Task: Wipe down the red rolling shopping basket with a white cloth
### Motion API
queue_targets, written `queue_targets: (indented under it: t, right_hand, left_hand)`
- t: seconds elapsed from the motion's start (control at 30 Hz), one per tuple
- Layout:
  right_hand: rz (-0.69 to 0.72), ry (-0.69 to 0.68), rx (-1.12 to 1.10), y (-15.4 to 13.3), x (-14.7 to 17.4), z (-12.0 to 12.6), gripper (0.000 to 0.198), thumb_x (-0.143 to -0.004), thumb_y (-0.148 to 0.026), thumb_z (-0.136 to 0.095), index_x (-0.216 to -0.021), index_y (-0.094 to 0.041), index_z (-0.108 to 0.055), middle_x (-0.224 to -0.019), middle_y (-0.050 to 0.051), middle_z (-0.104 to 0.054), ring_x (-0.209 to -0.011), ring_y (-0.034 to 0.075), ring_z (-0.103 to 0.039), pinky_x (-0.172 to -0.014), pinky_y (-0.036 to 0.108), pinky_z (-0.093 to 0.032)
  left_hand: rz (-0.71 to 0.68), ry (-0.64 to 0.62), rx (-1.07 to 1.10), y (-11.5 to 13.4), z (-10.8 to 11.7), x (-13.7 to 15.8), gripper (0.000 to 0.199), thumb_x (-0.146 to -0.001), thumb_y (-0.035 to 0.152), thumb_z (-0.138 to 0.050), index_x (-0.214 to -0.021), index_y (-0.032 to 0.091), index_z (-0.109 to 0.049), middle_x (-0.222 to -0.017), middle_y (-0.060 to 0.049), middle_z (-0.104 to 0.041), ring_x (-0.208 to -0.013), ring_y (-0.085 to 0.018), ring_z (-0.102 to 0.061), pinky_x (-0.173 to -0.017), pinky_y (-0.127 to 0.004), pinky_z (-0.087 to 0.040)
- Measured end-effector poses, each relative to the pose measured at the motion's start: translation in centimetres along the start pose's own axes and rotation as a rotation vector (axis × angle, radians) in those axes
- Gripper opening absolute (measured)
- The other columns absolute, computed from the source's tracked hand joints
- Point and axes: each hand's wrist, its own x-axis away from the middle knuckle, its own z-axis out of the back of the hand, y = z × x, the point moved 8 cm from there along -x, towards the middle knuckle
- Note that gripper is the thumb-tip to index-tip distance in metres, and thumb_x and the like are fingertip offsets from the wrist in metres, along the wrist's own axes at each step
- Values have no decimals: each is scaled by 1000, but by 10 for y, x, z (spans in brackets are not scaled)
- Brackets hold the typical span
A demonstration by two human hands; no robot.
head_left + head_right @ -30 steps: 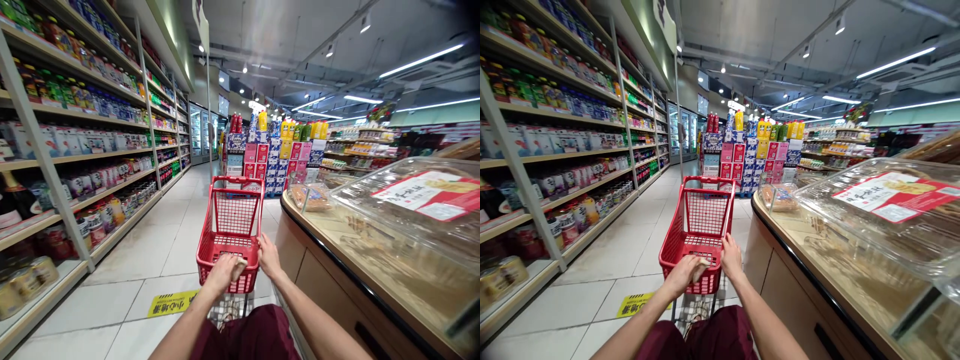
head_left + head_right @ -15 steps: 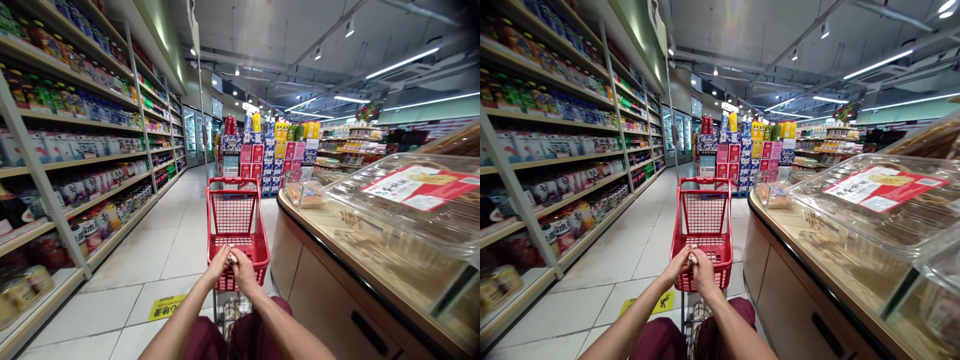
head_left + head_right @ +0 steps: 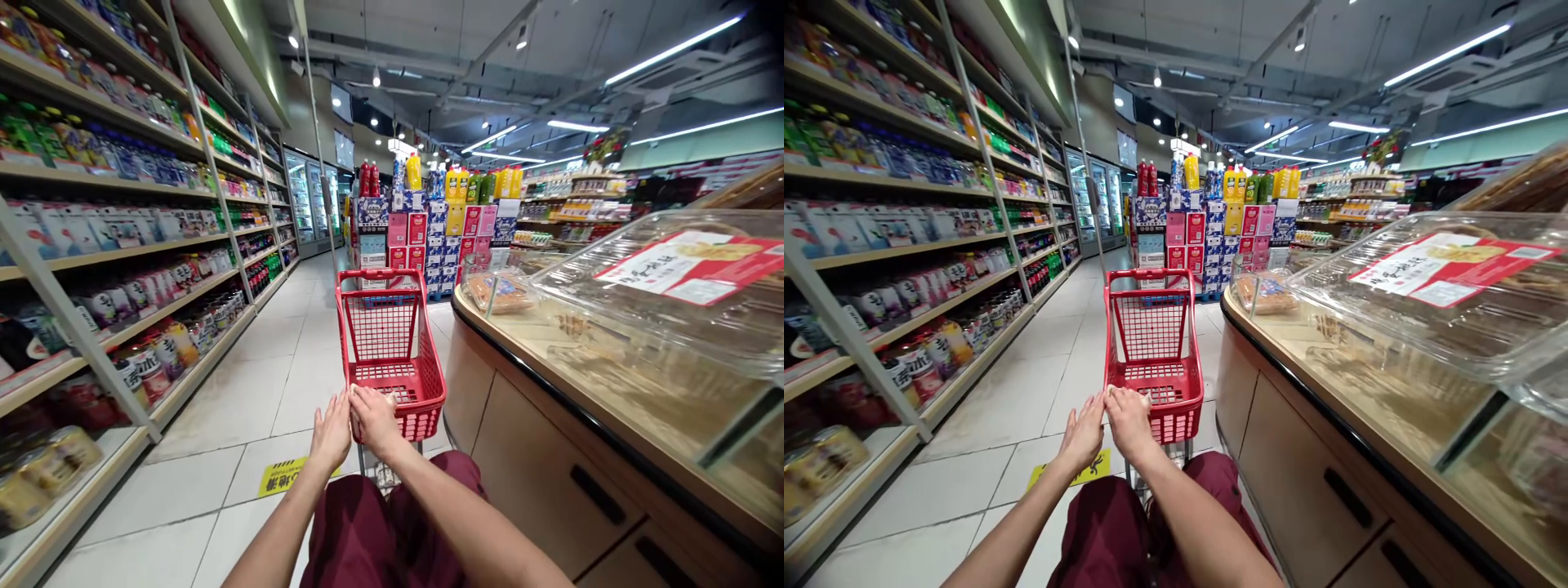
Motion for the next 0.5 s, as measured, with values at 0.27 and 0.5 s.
queue_targets:
  t: [0.27,0.5]
  right_hand:
    - [-112,202,38,66,54,62,40,-87,-12,-41,-123,-26,-50,-132,6,-46,-125,19,-37,-104,43,-31]
    - [133,279,-1,25,37,21,37,-85,-11,-43,-117,-23,-56,-125,6,-53,-122,18,-42,-100,39,-38]
  left_hand:
    - [-27,101,-83,8,0,2,66,-74,-2,-20,-137,16,-21,-145,-8,-19,-134,-24,-16,-105,-54,-18]
    - [-178,40,-113,22,-8,-2,60,-79,5,-24,-137,19,-22,-145,-6,-21,-135,-21,-8,-107,-49,-21]
